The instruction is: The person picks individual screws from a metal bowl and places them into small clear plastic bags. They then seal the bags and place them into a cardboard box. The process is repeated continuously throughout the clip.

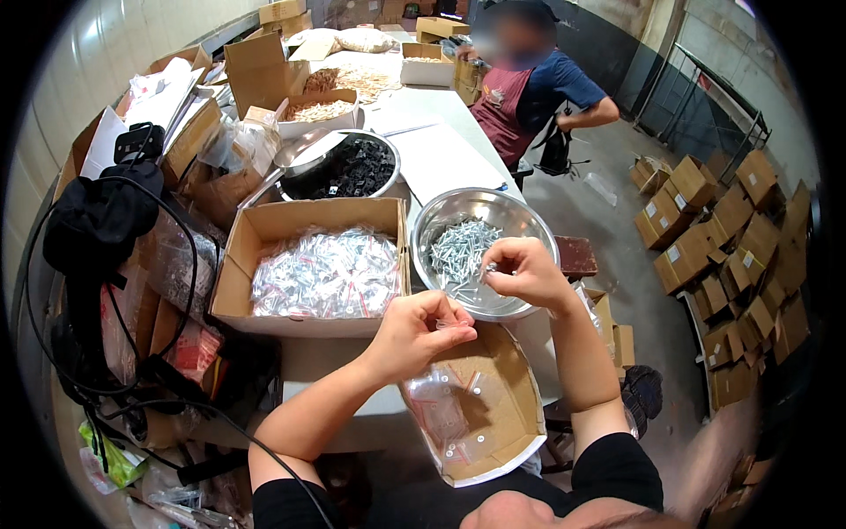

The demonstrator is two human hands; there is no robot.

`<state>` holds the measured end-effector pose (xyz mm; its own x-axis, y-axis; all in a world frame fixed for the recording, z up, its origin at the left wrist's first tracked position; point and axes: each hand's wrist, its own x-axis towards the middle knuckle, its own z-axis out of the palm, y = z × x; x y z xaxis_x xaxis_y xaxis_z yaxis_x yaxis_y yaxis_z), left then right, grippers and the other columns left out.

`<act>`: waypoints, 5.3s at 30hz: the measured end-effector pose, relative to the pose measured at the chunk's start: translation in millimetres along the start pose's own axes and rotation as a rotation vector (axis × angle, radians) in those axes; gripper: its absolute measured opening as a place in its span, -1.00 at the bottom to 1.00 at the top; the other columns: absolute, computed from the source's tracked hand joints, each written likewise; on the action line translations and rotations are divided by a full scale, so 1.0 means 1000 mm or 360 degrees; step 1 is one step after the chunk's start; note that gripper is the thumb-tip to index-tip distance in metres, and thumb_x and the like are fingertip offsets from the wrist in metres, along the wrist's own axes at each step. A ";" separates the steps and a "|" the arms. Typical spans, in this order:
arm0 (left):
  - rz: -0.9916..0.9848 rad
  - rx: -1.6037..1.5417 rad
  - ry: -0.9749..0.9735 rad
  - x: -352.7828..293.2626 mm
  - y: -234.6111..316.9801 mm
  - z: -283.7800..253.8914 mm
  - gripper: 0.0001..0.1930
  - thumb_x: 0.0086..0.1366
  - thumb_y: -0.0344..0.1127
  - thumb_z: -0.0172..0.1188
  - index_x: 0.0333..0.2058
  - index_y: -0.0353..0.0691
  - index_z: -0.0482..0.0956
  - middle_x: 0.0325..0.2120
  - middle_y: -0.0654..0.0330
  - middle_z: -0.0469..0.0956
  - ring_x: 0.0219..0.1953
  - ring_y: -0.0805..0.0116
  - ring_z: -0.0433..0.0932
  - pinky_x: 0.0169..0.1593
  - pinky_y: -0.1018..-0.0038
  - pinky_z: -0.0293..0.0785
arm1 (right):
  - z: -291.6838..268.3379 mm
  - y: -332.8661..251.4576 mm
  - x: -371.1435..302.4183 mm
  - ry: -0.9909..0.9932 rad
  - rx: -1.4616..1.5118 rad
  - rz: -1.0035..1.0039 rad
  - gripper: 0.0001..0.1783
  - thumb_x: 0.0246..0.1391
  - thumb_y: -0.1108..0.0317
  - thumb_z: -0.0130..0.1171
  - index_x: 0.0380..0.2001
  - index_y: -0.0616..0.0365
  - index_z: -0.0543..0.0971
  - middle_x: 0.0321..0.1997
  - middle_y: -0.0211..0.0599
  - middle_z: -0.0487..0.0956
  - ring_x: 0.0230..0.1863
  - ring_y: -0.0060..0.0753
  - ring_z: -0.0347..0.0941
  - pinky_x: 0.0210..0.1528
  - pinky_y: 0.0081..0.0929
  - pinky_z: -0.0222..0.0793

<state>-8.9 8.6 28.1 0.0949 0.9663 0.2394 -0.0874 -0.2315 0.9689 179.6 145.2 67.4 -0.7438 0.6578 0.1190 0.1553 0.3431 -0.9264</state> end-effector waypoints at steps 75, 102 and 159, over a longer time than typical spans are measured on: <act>-0.0380 -0.0110 -0.0509 0.001 -0.009 0.008 -0.64 0.12 -0.35 0.42 -0.15 -0.30 0.50 -0.29 0.32 0.56 -0.20 0.58 0.48 -0.09 0.56 0.42 | 0.029 -0.024 -0.031 -0.0195 -0.0649 -0.0981 -0.77 -0.12 0.40 0.36 -0.31 0.06 0.60 0.12 -0.18 0.37 0.13 -0.06 0.26 0.16 -0.16 0.21; -0.0058 -0.0375 -0.0780 0.005 -0.022 0.007 -0.56 -0.01 -0.22 0.53 -0.21 -0.27 0.53 -0.27 0.30 0.52 -0.17 0.55 0.46 -0.05 0.53 0.40 | 0.023 -0.033 -0.033 -0.0386 -0.0528 -0.1026 -0.73 -0.17 0.34 0.40 -0.31 0.05 0.62 0.15 -0.12 0.35 0.15 -0.07 0.24 0.14 -0.17 0.20; 0.0400 0.1246 -0.1046 -0.020 -0.021 0.042 -0.72 0.16 -0.47 0.06 -0.12 -0.35 0.38 -0.24 -0.01 0.39 -0.14 0.03 0.46 -0.07 0.30 0.44 | -0.021 0.082 0.029 -0.0390 -0.1870 0.0368 -0.76 -0.23 0.34 0.34 -0.39 0.13 0.67 -0.26 -0.10 0.64 -0.17 -0.04 0.59 -0.16 -0.17 0.51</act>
<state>33.1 -10.7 6.0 0.7026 0.6832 0.1988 0.4639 -0.6516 0.6002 184.7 206.4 2.8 -0.7041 0.6831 -0.1938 0.6984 0.7156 -0.0152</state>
